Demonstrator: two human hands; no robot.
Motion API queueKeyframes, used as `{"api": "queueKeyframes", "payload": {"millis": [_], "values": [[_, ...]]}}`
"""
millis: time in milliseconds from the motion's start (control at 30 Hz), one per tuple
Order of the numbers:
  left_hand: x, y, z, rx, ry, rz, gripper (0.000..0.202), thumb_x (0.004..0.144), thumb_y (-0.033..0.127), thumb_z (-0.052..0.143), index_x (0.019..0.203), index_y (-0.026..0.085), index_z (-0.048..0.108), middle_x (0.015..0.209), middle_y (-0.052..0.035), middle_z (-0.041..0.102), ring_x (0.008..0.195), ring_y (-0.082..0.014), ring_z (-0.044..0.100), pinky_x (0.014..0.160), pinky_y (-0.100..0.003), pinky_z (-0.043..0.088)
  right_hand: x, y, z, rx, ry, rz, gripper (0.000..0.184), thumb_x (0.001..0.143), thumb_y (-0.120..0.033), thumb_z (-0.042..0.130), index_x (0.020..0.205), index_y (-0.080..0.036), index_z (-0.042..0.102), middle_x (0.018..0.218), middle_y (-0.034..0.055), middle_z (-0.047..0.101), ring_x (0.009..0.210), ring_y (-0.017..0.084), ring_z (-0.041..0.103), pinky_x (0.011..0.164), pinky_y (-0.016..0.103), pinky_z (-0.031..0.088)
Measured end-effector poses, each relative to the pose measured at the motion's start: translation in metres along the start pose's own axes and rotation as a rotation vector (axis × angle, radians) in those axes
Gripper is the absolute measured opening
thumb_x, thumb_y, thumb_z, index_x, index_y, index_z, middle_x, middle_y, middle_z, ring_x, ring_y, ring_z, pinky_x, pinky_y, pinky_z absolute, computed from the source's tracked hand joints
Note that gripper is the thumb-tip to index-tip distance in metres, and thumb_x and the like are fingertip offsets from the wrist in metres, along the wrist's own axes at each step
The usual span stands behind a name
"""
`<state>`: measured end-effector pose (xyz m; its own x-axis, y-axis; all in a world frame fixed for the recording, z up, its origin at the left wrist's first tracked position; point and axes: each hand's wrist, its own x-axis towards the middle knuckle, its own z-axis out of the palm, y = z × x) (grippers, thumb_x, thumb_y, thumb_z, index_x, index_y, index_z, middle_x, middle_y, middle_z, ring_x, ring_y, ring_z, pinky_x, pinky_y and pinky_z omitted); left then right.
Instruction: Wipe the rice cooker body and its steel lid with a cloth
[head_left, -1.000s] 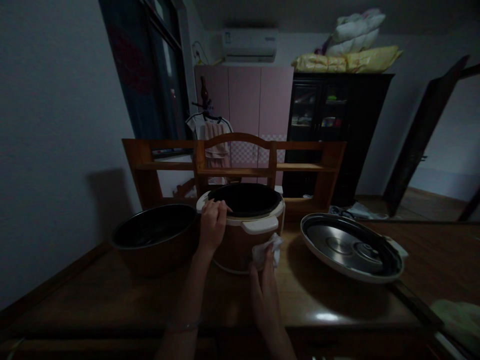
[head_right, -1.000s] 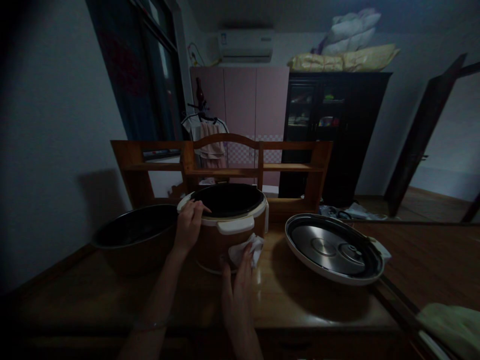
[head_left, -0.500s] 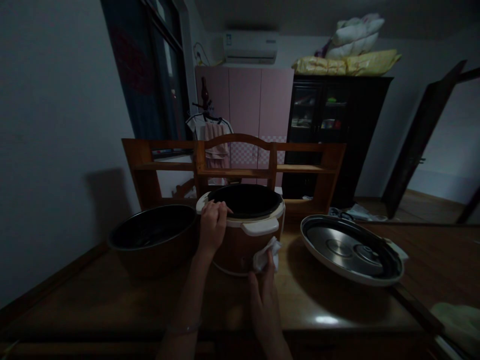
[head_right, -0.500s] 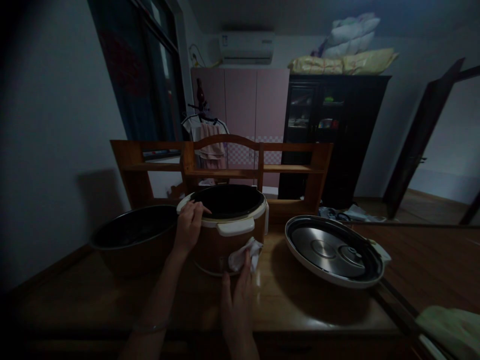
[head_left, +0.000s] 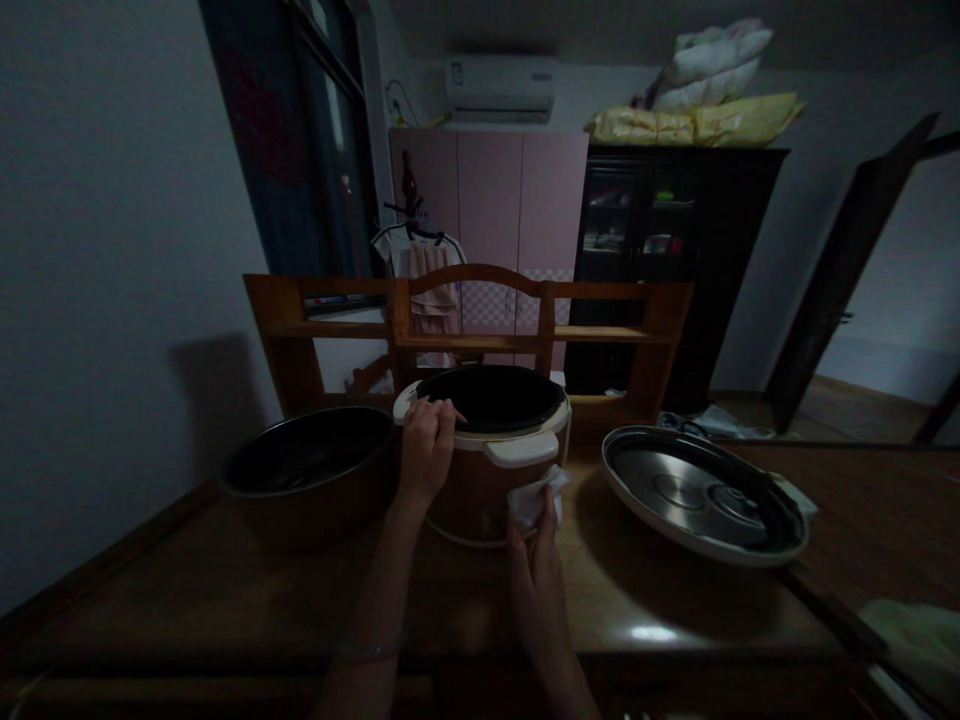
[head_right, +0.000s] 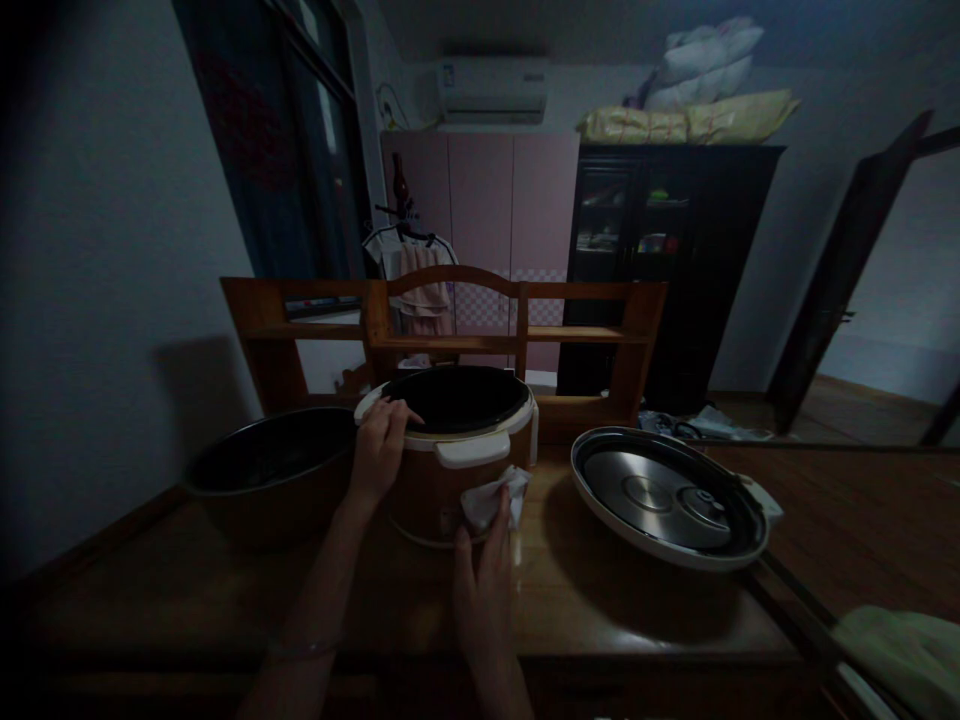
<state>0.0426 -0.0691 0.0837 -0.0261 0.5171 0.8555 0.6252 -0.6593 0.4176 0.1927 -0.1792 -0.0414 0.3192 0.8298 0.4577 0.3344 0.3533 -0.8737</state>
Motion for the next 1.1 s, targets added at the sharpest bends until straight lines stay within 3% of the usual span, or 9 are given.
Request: {"api": "queueKeyframes", "payload": {"millis": [167, 400, 700, 967, 1100], "values": [[0.0, 0.0, 0.001, -0.007, 0.006, -0.007, 0.045, 0.103, 0.037, 0.032, 0.077, 0.024, 0.066, 0.084, -0.0037, 0.068, 0.102, -0.0227, 0.06, 0.113, -0.042, 0.032, -0.002, 0.0, 0.004, 0.026, 0.022, -0.004, 0.073, 0.099, -0.052, 0.041, 0.159, -0.023, 0.012, 0.166, 0.0076, 0.015, 0.152, 0.026, 0.015, 0.122, 0.05, 0.02], [0.0, 0.002, 0.0, -0.031, 0.012, 0.004, 0.045, 0.103, 0.035, 0.032, 0.076, 0.024, 0.066, 0.082, -0.0028, 0.066, 0.097, -0.0215, 0.06, 0.114, -0.041, 0.032, -0.018, 0.005, 0.01, 0.034, -0.052, -0.015, 0.075, 0.1, -0.05, 0.04, 0.159, -0.02, 0.006, 0.167, 0.008, 0.005, 0.153, 0.026, 0.006, 0.122, 0.053, 0.016], [0.0, 0.001, 0.0, -0.003, 0.005, 0.002, 0.045, 0.103, 0.035, 0.032, 0.078, 0.023, 0.067, 0.084, -0.0036, 0.067, 0.102, -0.0224, 0.059, 0.113, -0.042, 0.032, 0.012, -0.003, -0.003, 0.048, 0.007, 0.042, 0.076, 0.099, -0.055, 0.039, 0.159, -0.019, 0.011, 0.166, 0.0091, 0.013, 0.153, 0.025, 0.014, 0.122, 0.049, 0.018], [0.0, 0.002, 0.001, -0.026, 0.021, -0.003, 0.045, 0.104, 0.035, 0.032, 0.076, 0.024, 0.066, 0.082, -0.0027, 0.065, 0.097, -0.0216, 0.059, 0.111, -0.041, 0.033, -0.021, 0.011, 0.01, 0.001, -0.087, 0.018, 0.077, 0.1, -0.052, 0.037, 0.159, -0.016, 0.004, 0.167, 0.0101, 0.006, 0.154, 0.025, 0.007, 0.123, 0.053, 0.015], [0.0, 0.001, 0.001, -0.019, 0.01, 0.0, 0.044, 0.103, 0.035, 0.032, 0.077, 0.024, 0.066, 0.082, -0.0024, 0.066, 0.097, -0.0215, 0.059, 0.112, -0.041, 0.031, -0.016, 0.006, 0.009, 0.014, -0.077, 0.011, 0.077, 0.1, -0.053, 0.037, 0.159, -0.017, 0.004, 0.167, 0.0097, 0.004, 0.154, 0.025, 0.006, 0.122, 0.054, 0.016]]}}
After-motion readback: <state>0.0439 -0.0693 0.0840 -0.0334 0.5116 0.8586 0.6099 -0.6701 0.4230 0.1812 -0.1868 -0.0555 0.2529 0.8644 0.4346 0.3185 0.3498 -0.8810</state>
